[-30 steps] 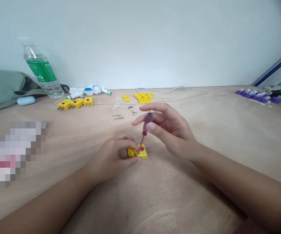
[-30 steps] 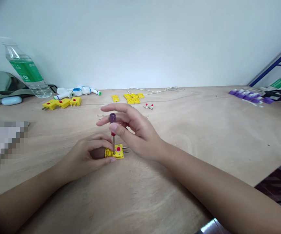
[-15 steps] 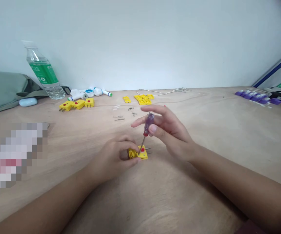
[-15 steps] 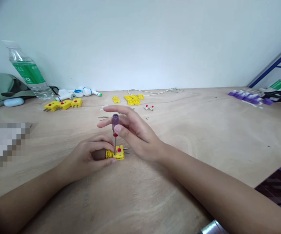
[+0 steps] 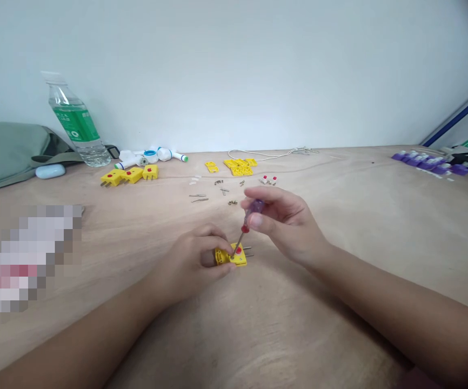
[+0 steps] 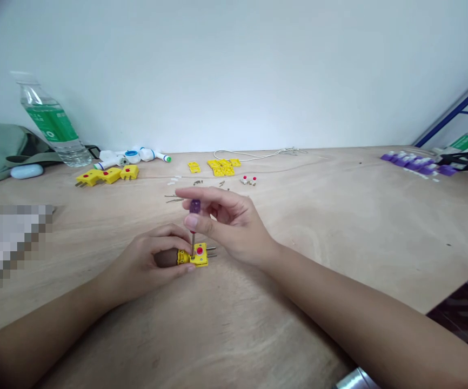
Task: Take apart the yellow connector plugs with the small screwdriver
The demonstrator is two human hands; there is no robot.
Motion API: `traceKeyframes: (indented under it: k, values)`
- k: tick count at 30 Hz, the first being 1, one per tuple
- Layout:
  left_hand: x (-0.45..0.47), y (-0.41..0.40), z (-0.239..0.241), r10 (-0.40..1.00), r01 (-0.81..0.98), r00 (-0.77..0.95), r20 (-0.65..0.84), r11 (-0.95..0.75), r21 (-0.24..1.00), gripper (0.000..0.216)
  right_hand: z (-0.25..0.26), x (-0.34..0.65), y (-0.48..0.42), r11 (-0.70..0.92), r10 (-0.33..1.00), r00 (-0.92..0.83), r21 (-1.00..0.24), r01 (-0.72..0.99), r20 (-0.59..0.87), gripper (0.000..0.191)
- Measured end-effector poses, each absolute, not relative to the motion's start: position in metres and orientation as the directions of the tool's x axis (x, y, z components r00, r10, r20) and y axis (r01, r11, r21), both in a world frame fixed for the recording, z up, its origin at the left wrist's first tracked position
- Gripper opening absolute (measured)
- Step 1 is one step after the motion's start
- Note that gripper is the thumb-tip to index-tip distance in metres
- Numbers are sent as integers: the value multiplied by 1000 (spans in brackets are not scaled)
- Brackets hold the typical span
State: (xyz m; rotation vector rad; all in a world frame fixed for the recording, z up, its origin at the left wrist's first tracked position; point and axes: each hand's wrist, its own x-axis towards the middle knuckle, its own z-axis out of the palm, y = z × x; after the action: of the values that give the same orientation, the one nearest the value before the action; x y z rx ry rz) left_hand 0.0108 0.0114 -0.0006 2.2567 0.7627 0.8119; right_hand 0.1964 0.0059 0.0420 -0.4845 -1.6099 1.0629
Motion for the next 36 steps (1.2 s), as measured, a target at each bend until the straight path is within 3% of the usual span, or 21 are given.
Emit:
traceKeyframes:
  k: [7, 12, 16, 27, 36]
  values:
    - [10, 11, 1, 668, 294, 648, 365, -662, 689, 12, 41, 193, -2, 677, 687, -315, -735, -52, 655, 20]
    - [9, 10, 0, 666, 288, 656, 355, -656, 698, 14, 35, 191, 1, 804, 594, -99, -589, 84, 798, 44]
    - [11, 12, 0, 657, 274, 658, 367, -664, 696, 13, 35, 192, 1, 754, 655, -156, -653, 67, 740, 33]
    - [10, 10, 3, 644, 271, 665, 379, -681, 681, 10, 38, 198, -2, 699, 659, -367, -715, -24, 656, 35]
    - [10, 11, 2, 665, 325, 667, 337, -666, 671, 11, 39, 198, 1, 688, 656, -360, -722, -79, 664, 31]
